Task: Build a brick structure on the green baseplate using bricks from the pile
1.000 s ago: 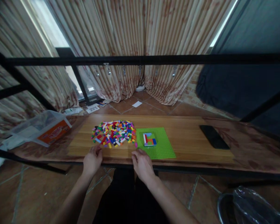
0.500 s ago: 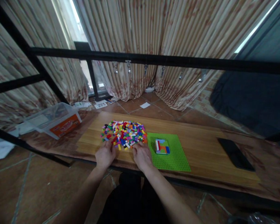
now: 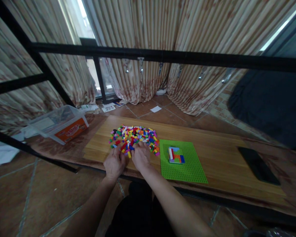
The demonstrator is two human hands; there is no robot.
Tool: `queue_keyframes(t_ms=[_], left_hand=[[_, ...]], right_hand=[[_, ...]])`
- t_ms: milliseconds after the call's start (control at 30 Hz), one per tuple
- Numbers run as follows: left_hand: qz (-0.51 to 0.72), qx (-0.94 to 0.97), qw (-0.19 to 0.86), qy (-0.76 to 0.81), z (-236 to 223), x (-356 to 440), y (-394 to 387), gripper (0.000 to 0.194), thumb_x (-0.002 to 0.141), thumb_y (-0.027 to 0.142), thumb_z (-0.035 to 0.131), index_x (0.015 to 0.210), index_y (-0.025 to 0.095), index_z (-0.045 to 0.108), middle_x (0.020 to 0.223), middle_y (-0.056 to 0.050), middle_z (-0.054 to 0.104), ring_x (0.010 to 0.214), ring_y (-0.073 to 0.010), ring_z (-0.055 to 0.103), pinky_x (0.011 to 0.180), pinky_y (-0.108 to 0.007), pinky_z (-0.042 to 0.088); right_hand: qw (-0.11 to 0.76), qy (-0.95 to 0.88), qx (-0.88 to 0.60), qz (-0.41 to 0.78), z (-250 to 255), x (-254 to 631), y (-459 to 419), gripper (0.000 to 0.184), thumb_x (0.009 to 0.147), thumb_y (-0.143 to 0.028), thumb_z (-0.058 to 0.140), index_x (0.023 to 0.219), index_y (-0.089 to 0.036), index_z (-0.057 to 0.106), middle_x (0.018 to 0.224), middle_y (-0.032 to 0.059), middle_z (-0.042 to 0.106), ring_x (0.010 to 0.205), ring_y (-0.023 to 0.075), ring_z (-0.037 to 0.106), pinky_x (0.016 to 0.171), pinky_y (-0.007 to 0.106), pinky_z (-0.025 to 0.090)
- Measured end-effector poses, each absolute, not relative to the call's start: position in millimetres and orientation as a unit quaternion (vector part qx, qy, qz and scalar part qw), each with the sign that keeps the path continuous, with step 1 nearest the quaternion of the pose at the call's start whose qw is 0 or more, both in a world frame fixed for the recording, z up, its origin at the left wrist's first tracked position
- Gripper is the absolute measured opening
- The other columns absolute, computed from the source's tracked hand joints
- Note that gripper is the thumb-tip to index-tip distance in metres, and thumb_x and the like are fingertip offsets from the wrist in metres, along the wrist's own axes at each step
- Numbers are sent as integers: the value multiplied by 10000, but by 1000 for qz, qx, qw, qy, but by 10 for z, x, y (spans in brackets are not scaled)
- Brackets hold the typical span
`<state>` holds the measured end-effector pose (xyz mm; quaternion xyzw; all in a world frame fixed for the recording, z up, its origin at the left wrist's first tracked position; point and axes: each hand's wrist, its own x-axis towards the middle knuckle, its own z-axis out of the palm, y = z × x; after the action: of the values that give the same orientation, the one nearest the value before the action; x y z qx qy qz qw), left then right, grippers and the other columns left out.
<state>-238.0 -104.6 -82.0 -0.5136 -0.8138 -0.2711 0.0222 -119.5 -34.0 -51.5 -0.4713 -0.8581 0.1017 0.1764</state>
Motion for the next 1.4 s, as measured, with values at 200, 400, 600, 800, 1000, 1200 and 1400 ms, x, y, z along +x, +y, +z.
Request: queue_keyframes(t_ms=[200,400,600,800,1000,1200,1400], left_hand=[[-269,-510,31,-816,-836,-2381,-1038,399,892,232,418,1265,203,558,1051,-95,649,893,-217,619,740,-285,455],[-267,-510,35,-817,-832,-2380,-1037,399,890,219,414,1260,191,559,1035,-95,649,891,-215,621,742,-284,451],[-252,-507,37,-823,-826,-2380,-1037,401,888,220,420,1263,190,558,1026,-97,650,852,-211,624,710,-283,447],[-264,-515,45,-814,-822,-2382,-1036,388,904,227,411,1260,199,563,1036,-91,647,864,-204,615,709,-273,431],[-255,-506,61,-821,-814,-2383,-1037,383,884,231,460,1247,205,580,1022,-76,656,803,-191,605,637,-271,389],[-253,-497,81,-826,-809,-2386,-1004,386,884,265,458,1241,204,589,1012,-78,660,783,-197,595,590,-276,354],[-251,-493,97,-827,-802,-2387,-989,396,882,281,446,1242,208,593,1035,-74,668,806,-202,605,568,-277,332]], right_hand=[[208,-841,-488,106,-529,-1100,-337,215,842,-167,520,976,-199,685,1014,83,641,993,231,548,918,345,409],[202,-845,-486,88,-445,-1170,-162,345,868,-98,431,1068,-197,694,1049,92,642,1006,221,544,904,321,404],[72,-932,-341,96,-323,-1354,260,320,811,-60,506,946,-228,742,1001,61,654,953,180,559,802,249,423],[19,-945,-318,80,-229,-1408,432,226,758,-86,593,887,-187,748,999,104,652,928,217,584,751,270,434],[7,-951,-301,74,-159,-1430,408,134,806,-149,610,884,-145,719,1024,115,652,983,218,577,856,284,432],[161,-923,-330,119,-96,-1260,143,161,914,-212,518,982,-134,641,1010,108,660,980,202,577,918,314,406],[360,-745,-420,373,-225,-674,-451,200,936,-245,442,987,-198,630,827,23,675,728,150,615,702,277,459]])
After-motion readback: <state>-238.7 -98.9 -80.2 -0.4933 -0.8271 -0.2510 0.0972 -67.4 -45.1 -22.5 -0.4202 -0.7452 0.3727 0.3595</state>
